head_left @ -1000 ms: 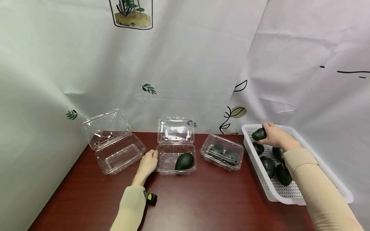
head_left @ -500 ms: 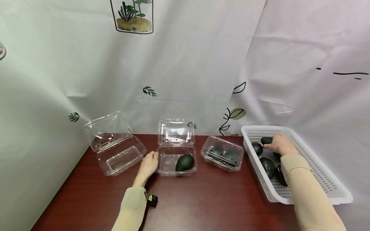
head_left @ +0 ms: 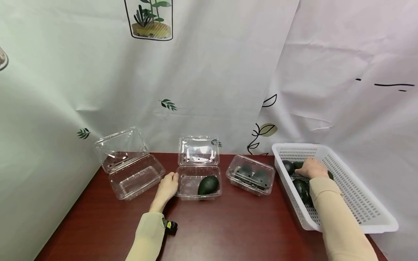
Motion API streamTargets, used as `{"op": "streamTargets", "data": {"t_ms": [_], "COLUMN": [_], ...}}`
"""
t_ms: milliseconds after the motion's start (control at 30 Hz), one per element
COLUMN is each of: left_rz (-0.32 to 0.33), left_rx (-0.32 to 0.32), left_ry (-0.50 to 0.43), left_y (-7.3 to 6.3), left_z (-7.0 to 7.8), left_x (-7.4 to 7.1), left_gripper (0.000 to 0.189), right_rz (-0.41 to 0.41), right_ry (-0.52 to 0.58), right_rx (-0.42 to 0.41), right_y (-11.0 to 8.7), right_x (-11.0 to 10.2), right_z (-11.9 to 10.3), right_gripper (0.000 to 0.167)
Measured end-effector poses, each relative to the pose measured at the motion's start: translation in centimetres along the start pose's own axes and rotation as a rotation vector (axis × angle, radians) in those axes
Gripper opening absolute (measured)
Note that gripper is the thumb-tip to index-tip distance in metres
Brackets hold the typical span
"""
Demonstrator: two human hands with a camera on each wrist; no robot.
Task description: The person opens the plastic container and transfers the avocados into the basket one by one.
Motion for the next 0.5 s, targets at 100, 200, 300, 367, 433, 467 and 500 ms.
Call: {"op": "streamTargets", "data": {"t_ms": [100, 200, 300, 367, 433, 467, 500], "left_rz": [0.0, -0.001, -0.003, -0.001, -0.003, -0.006, -0.009], "left_rx": [0.002, 0.005, 0.006, 0.008, 0.007, 0.007, 0.005], "left_ry": [0.002, -0.002, -0.006, -0.007, -0.003, -0.003, -0.004], "left_y": [-0.1, -0.2, -0.1, -0.1, 0.0, 0.0, 0.0], "left_z": [-0.1, -0.1, 0.0, 0.1, 0.2, 0.2, 0.3], "left_x": [0.1, 0.1, 0.2, 0.2, 0.3, 0.4, 0.4], "left_gripper": [0.033, 0.033, 0.033, 0.033, 0.033, 0.033, 0.033], "right_rz": [-0.019, -0.024, -0.018, -0.018, -0.024, -0.033, -0.045], "right_ry": [0.002, 0.015, 0.018, 0.016, 0.01, 0.015, 0.028], "right_rx": [0.017, 0.047, 0.057, 0.044, 0.02, 0.009, 0.002], "right_y": [-0.1, -0.2, -0.4, -0.7, -1.0, -1.3, -1.5], "right_x": [0.5, 1.0, 1.0, 0.8, 0.5, 0.4, 0.3], "right_z": [0.1, 0.2, 0.1, -0.3, -0.7, -0.9, -1.1], "right_gripper": [0.061, 0.059, 0.059, 0.058, 0.06, 0.062, 0.065]}}
Point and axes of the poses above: each hand's wrist, its own y-axis towards the middle knuckle, its own x-axis out of the palm, z = x × y, the point moved 7 cm from there along y, towards the middle knuckle, and after that the axes turned 15 degrees about -x, right-handed, at the moved point
